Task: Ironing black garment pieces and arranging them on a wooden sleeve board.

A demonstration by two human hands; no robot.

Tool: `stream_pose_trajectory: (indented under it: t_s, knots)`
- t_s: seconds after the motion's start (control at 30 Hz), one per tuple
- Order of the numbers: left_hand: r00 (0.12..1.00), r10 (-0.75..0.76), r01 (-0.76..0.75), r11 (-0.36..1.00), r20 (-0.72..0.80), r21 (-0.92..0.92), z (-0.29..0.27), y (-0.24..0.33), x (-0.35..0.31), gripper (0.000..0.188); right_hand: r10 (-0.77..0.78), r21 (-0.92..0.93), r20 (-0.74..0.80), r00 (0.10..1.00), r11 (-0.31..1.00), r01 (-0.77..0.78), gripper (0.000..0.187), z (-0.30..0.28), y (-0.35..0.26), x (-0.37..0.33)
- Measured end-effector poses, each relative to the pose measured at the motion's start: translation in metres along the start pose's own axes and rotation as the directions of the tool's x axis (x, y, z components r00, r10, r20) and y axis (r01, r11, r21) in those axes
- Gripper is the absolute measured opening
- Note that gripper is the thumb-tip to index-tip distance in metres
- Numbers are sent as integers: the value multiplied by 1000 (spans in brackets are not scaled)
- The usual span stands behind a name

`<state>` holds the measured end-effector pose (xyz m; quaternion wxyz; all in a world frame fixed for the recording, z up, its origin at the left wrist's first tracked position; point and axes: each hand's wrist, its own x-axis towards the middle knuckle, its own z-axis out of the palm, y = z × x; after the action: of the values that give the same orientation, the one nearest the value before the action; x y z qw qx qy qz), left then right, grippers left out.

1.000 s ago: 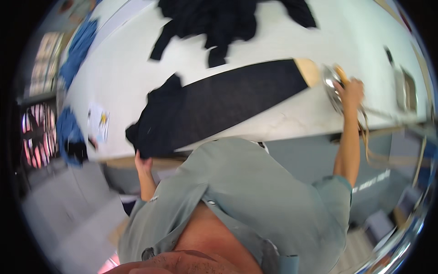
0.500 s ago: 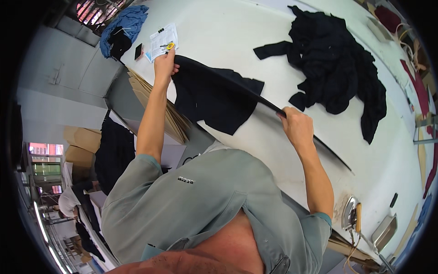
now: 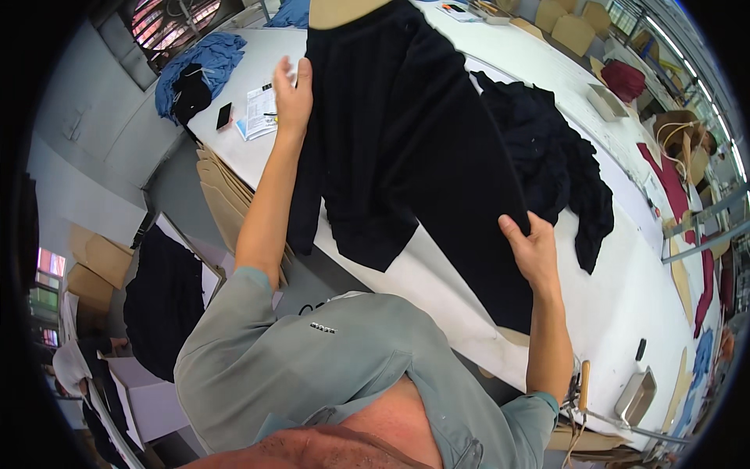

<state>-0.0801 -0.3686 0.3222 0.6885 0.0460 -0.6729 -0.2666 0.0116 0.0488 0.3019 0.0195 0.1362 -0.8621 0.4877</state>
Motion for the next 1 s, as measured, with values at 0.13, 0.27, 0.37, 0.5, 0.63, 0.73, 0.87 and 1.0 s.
stream_pose_trajectory:
  t_s: [0.13,0.27,0.37,0.5,0.63,0.73,0.87,1.0]
  knots:
    - [532,-509,823,498,677,-272,14,3,-18,48,-33,35,-105,994,999,37,26,-5,-14,2]
    - [481,-447,863,393,754,-318,19,11,-12,53,-27,-7,-100,995,1000,27,26,-22,-16,0]
    - [466,-389,875,339,794,-347,2,19,-8,51,-18,-50,-55,998,999,15,25,-53,-9,-1]
    - [519,-405,853,294,752,-430,-19,46,-29,46,1,-13,-53,999,1000,-2,26,-66,-15,12]
    - [471,-639,860,486,608,-155,-44,26,-100,35,288,-305,80,954,919,-251,34,-13,4,-30]
    - [395,-670,885,462,628,-63,-56,15,-139,33,412,335,626,662,624,-706,49,97,97,-127]
    - [260,-700,908,412,665,79,-83,-3,-159,37,448,835,543,710,-197,-514,47,194,120,-137]
    - [100,-709,904,358,698,234,-124,-21,-161,41,651,991,73,755,-132,18,32,221,119,-93]
